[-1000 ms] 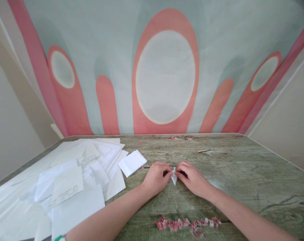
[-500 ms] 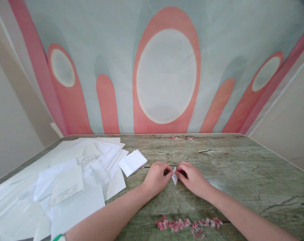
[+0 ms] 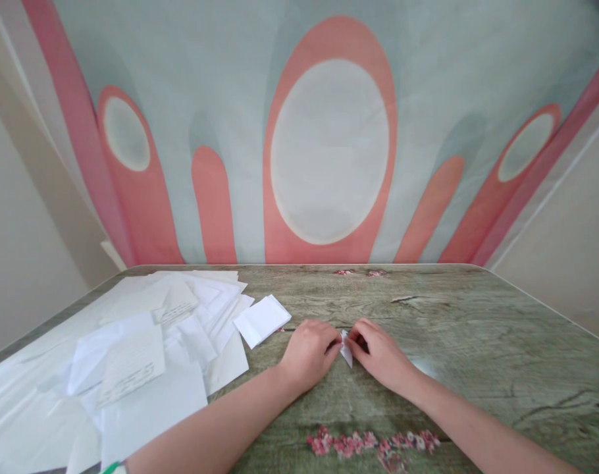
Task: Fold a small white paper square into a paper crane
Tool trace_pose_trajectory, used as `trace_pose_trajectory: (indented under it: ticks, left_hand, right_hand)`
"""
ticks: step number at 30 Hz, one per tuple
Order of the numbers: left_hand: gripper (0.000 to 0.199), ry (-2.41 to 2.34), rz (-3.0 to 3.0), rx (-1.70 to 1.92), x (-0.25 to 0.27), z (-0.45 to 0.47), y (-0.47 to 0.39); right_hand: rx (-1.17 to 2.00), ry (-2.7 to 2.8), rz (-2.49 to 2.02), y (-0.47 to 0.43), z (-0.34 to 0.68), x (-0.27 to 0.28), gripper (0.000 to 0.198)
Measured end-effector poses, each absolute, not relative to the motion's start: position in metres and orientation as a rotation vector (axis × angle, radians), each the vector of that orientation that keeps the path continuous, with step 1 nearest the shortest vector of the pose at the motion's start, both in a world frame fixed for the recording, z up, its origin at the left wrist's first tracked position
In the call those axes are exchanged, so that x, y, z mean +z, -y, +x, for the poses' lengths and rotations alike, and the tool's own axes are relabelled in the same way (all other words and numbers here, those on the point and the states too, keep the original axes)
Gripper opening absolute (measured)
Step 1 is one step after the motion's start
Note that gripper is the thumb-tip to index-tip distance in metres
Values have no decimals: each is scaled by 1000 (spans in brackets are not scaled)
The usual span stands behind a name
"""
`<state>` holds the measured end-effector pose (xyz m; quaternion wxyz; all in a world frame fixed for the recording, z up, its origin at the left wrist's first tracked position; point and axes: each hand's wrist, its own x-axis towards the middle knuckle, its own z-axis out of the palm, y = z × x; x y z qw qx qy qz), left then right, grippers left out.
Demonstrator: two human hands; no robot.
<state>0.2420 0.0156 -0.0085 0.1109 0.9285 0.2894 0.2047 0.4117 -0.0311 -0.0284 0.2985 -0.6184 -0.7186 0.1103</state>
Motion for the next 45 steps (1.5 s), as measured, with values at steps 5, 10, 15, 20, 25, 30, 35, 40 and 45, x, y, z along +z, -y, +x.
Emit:
trace_pose_trajectory:
  ticks: [5,10,15,20,25,30,35,40,45]
  left_hand:
    - [18,-725,2993,471,-7,240,-8]
    - [19,-742,3137,369,-1,240,1]
    - [18,-739,3150,336,4,239,3]
    - [18,-761,3129,339,3,239,2]
    - [21,-760,3091,351,4,239,2]
    - [23,-759,3063,380,6,238,3]
    - [22,-771,3041,385,7,238,1]
    - [23,-783,3063,360,11,235,2]
    - [28,-708,3142,293,15,232,3]
  right_hand:
    - [273,1921,-1634,33,411,-30,11]
    - [244,1922,-1618,33,411,-31,11]
    - [271,1932,-1529,39,415,-25,12]
    - [50,2193,-1552,54,413,-19,29]
    - [-254,2395,-1719,63,401,-18,19]
    - [-361,2456,-1777,63,397,-17,18]
    - [-366,2479,-1796,64,394,-15,19]
    - [-380,2465,-1774,63,392,-17,21]
    - [-358,2467,-1760,62,393,-20,23]
